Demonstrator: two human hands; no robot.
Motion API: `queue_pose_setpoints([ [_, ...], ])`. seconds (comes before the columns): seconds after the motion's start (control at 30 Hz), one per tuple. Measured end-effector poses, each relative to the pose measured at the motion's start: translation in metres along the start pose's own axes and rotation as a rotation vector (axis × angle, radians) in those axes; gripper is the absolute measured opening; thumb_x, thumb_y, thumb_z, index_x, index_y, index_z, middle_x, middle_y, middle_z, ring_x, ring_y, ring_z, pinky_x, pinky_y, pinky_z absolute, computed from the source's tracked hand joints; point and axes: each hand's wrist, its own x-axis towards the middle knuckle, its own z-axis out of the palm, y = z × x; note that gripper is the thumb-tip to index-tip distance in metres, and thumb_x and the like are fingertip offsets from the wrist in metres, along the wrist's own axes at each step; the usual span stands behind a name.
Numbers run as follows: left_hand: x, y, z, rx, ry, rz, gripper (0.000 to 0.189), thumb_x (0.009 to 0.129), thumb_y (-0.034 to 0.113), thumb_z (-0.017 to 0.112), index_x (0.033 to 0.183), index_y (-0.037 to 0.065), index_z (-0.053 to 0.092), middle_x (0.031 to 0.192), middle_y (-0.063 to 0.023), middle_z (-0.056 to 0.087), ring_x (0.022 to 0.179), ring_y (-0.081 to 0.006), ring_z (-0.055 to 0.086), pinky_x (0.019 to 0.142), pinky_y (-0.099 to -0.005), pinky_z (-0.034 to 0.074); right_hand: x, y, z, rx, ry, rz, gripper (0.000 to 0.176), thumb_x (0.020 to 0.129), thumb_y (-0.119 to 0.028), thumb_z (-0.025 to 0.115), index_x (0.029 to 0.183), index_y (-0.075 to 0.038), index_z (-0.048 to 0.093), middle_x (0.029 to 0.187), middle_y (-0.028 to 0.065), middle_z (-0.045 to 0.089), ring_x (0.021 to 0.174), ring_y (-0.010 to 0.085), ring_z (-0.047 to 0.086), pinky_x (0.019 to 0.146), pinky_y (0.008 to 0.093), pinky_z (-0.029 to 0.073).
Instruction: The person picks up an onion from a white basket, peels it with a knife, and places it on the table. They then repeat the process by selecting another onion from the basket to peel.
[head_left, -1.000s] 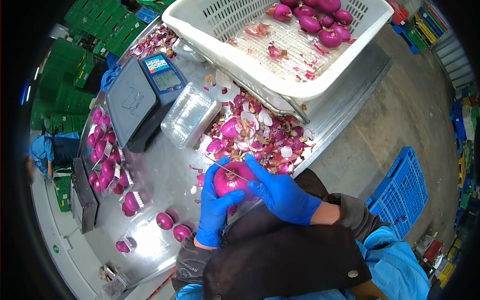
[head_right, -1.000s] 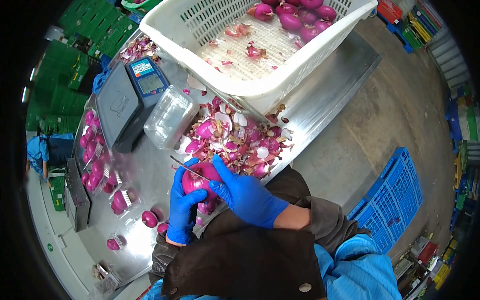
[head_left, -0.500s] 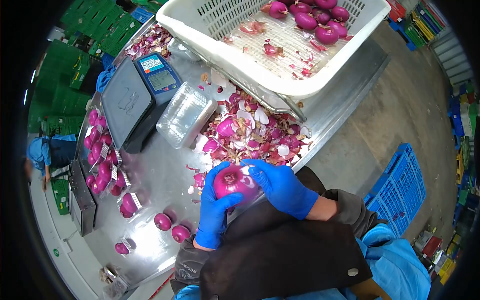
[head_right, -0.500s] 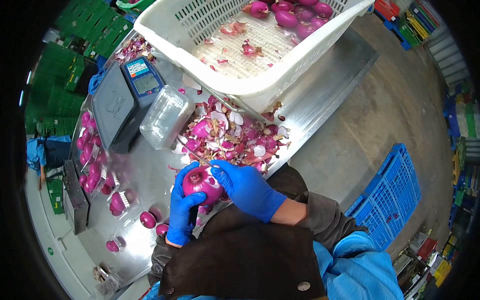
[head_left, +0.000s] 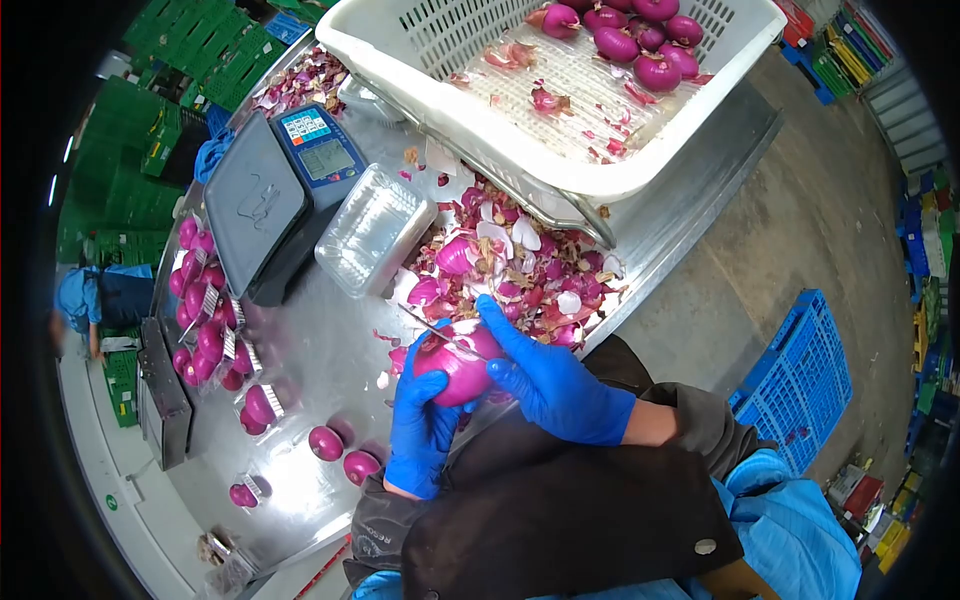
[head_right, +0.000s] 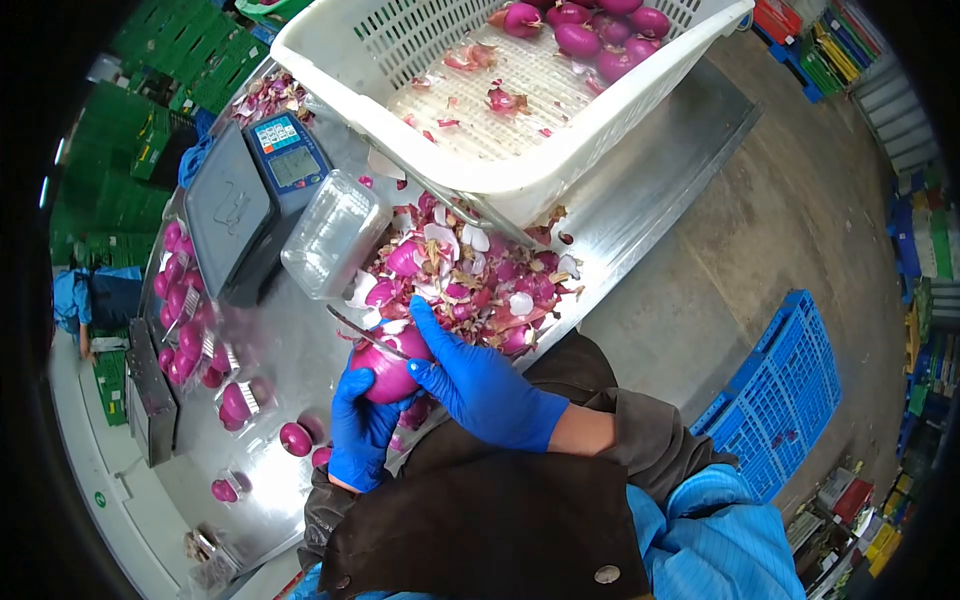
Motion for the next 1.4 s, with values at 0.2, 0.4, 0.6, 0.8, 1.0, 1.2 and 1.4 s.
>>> queue_pose_setpoints([
  [0.2, 0.002, -0.002, 0.009, 0.041, -0.007, 0.06, 0.068, 0.073, 0.015, 0.068, 0.134, 0.001, 0.041, 0.126, -0.0175, 0.051, 0.112, -0.0294, 0.057, 0.09, -0.0378, 0.054, -0.002, 0.004, 0.0, -0.109, 0.032, -0.017, 0.062, 0.1, -0.03, 0.047, 0.147, 0.001, 0.023, 0.104, 0.0303, 0.06, 0.08, 0.0432, 0.063, 0.066, 0.044, 0.049],
  [0.4, 0.001, 0.0, 0.005, 0.078, -0.017, 0.0, 0.07, 0.072, 0.015, 0.07, 0.135, 0.001, 0.041, 0.125, -0.0169, 0.053, 0.11, -0.0297, 0.058, 0.089, -0.0374, 0.055, -0.003, 0.007, 0.001, -0.116, 0.08, -0.019, 0.053, 0.099, -0.028, 0.048, 0.143, -0.001, 0.034, 0.088, 0.0261, 0.064, 0.072, 0.0397, 0.065, 0.059, 0.0417, 0.049],
  [0.6, -0.001, -0.002, 0.004, 0.124, -0.047, 0.005, 0.074, 0.07, 0.019, 0.07, 0.136, 0.002, 0.041, 0.125, -0.0174, 0.053, 0.107, -0.0292, 0.061, 0.078, -0.0343, 0.059, 0.001, -0.003, -0.01, -0.049, 0.059, 0.121, 0.037, 0.1, -0.02, 0.047, 0.134, -0.004, 0.051, 0.093, 0.0184, 0.069, 0.076, 0.025, 0.068, 0.066, 0.0339, 0.051],
  [0.8, -0.007, 0.006, -0.007, -0.013, -0.032, -0.01, 0.073, 0.071, 0.022, 0.067, 0.136, 0.003, 0.041, 0.127, -0.0178, 0.052, 0.105, -0.0307, 0.062, 0.071, -0.0363, 0.06, 0.006, 0.006, -0.018, -0.05, 0.066, 0.081, 0.044, 0.099, -0.026, 0.049, 0.137, -0.005, 0.046, 0.103, 0.0216, 0.066, 0.086, 0.03, 0.068, 0.069, 0.0352, 0.052],
  [1.0, -0.008, 0.008, 0.002, 0.155, 0.004, 0.139, 0.077, 0.068, 0.02, 0.07, 0.137, 0.001, 0.04, 0.128, -0.0168, 0.051, 0.115, -0.0303, 0.056, 0.094, -0.0408, 0.051, 0.008, -0.011, -0.008, -0.067, 0.106, -0.101, 0.054, 0.096, -0.031, 0.054, 0.141, -0.006, 0.039, 0.111, 0.0262, 0.062, 0.091, 0.0364, 0.066, 0.071, 0.0411, 0.052],
  [1.2, -0.01, 0.019, -0.002, 0.202, 0.008, 0.148, 0.077, 0.065, 0.019, 0.071, 0.135, 0.0, 0.043, 0.129, -0.0161, 0.05, 0.118, -0.0301, 0.054, 0.101, -0.042, 0.047, -0.004, -0.009, -0.044, -0.38, -0.048, -0.016, 0.037, 0.09, -0.03, 0.062, 0.122, -0.011, 0.058, 0.103, 0.0133, 0.066, 0.081, 0.0289, 0.067, 0.067, 0.0366, 0.054],
  [1.4, -0.009, 0.031, -0.011, 0.193, -0.064, 0.059, 0.079, 0.062, 0.018, 0.07, 0.134, -0.001, 0.044, 0.13, -0.016, 0.05, 0.119, -0.029, 0.053, 0.103, -0.0406, 0.045, -0.008, -0.002, -0.058, -0.593, -0.12, -0.191, 0.021, 0.081, -0.032, 0.07, 0.084, -0.013, 0.061, 0.071, 0.0041, 0.056, 0.06, 0.0232, 0.06, 0.051, 0.0346, 0.048],
])
